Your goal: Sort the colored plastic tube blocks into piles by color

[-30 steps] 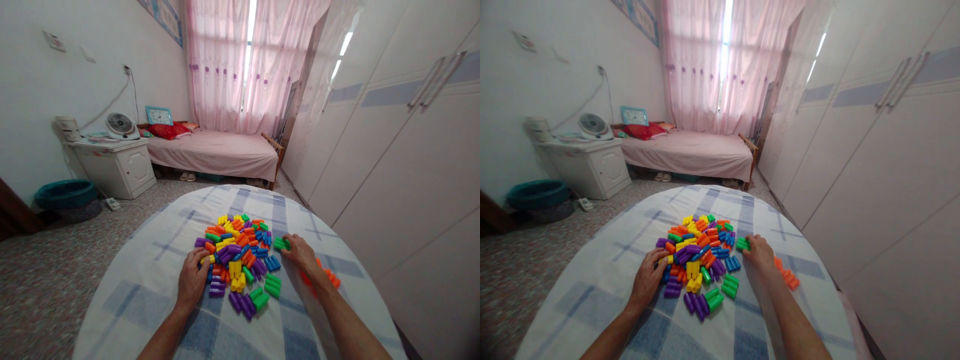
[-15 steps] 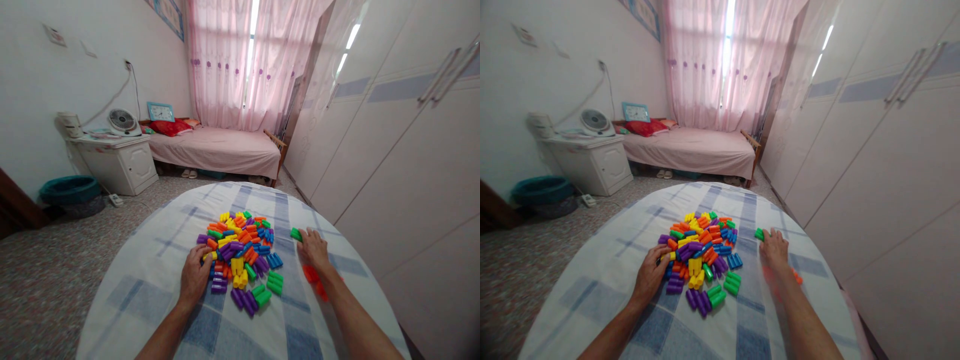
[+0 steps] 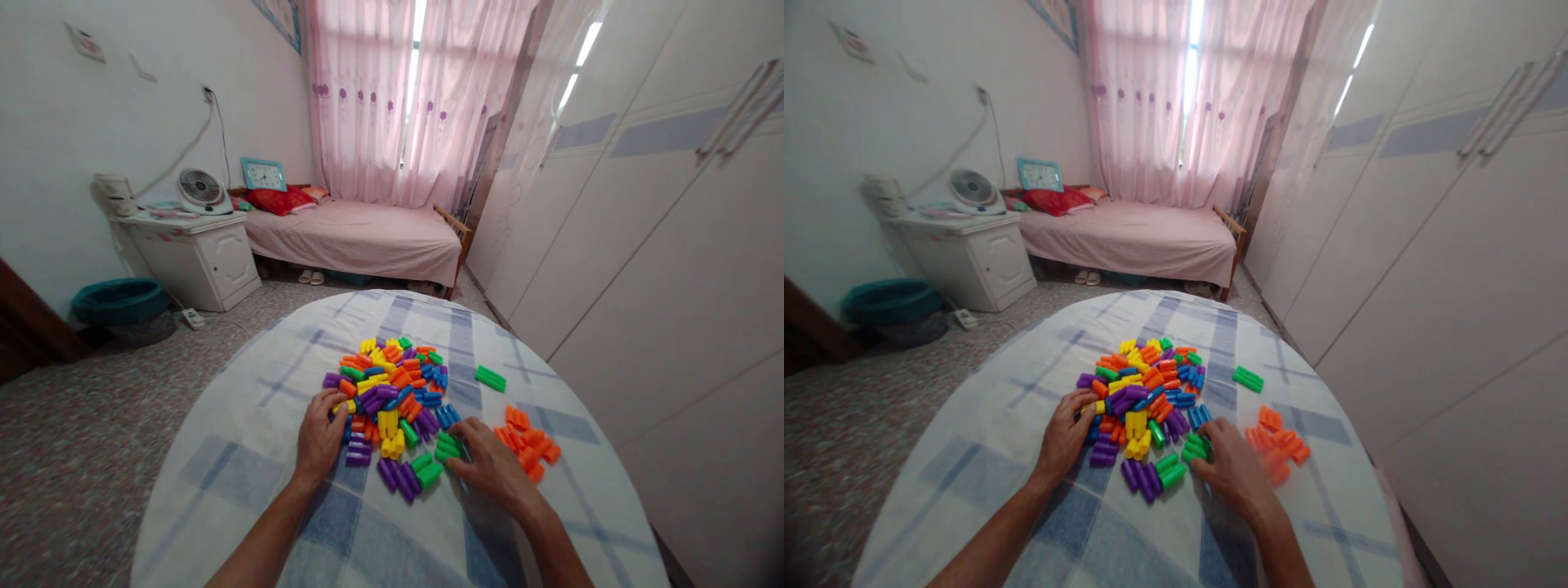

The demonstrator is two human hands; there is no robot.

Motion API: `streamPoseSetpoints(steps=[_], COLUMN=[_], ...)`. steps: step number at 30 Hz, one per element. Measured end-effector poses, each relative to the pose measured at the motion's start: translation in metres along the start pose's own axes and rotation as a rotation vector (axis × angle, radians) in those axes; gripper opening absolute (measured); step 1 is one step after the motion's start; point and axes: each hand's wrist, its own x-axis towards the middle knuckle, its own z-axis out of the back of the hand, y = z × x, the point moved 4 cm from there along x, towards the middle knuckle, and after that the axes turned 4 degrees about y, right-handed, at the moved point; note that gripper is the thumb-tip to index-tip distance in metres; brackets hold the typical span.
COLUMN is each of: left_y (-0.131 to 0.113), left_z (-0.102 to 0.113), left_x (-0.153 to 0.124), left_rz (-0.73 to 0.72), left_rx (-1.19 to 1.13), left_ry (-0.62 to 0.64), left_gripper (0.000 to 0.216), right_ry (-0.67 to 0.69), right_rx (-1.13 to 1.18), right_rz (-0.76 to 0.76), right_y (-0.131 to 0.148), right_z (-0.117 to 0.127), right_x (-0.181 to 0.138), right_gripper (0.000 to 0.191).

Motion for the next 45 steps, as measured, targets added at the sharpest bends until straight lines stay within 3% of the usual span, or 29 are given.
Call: streamPoseSetpoints(steps=[7, 11, 15, 18, 22, 26, 31, 34, 38, 41, 45], left_y=[0.004, 0.002, 0.001, 0.002, 0.004, 0.003, -0.013, -0.037, -0.056, -0.041, 0.009], left_z=[-0.001, 0.001, 0.0, 0.0, -0.001, 0.001, 0.011, 0.026, 0.045, 0.047, 0.028], left_x=[0.0, 0.0, -0.001, -0.001, -0.002, -0.002, -0.011, -0.013, 0.015, 0.052, 0.083], left_rz=[0.002, 0.004, 0.003, 0.006, 0.012, -0.001, 0.001, -0.052, -0.09, -0.111, 0.021], left_rx=[0.002, -0.006, -0.006, -0.014, -0.031, -0.054, -0.046, -0.036, -0.042, -0.01, -0.04], left_ry=[0.009, 0.007, 0.013, 0.012, 0.018, 0.003, -0.054, -0.04, 0.043, 0.02, -0.065], left_gripper=[0.028, 0.028, 0.029, 0.028, 0.027, 0.029, 0.034, 0.038, 0.037, 0.038, 0.04], right_ry=[0.027, 0.002, -0.26, -0.346, -0.381, -0.389, -0.427, -0.384, -0.304, -0.178, 0.033], right_rx=[-0.045, -0.073, -0.222, -0.387, -0.42, -0.38, -0.313, -0.258, -0.028, 0.217, 0.325], right_rz=[0.054, 0.038, -0.06, -0.185, -0.204, -0.211, -0.149, -0.068, 0.021, 0.077, 0.212], right_y=[0.001, -0.006, -0.028, -0.046, -0.059, -0.064, -0.049, -0.034, -0.015, -0.001, 0.022], right_z=[-0.005, 0.009, 0.048, 0.066, 0.065, 0.053, 0.044, 0.031, 0.008, -0.004, -0.013], right_x=[-0.002, 0.003, 0.037, 0.072, 0.105, 0.112, 0.098, 0.079, 0.041, 0.013, -0.011], right_gripper=[0.034, 0.033, 0.038, 0.036, 0.033, 0.029, 0.042, 0.033, 0.025, 0.021, 0.028])
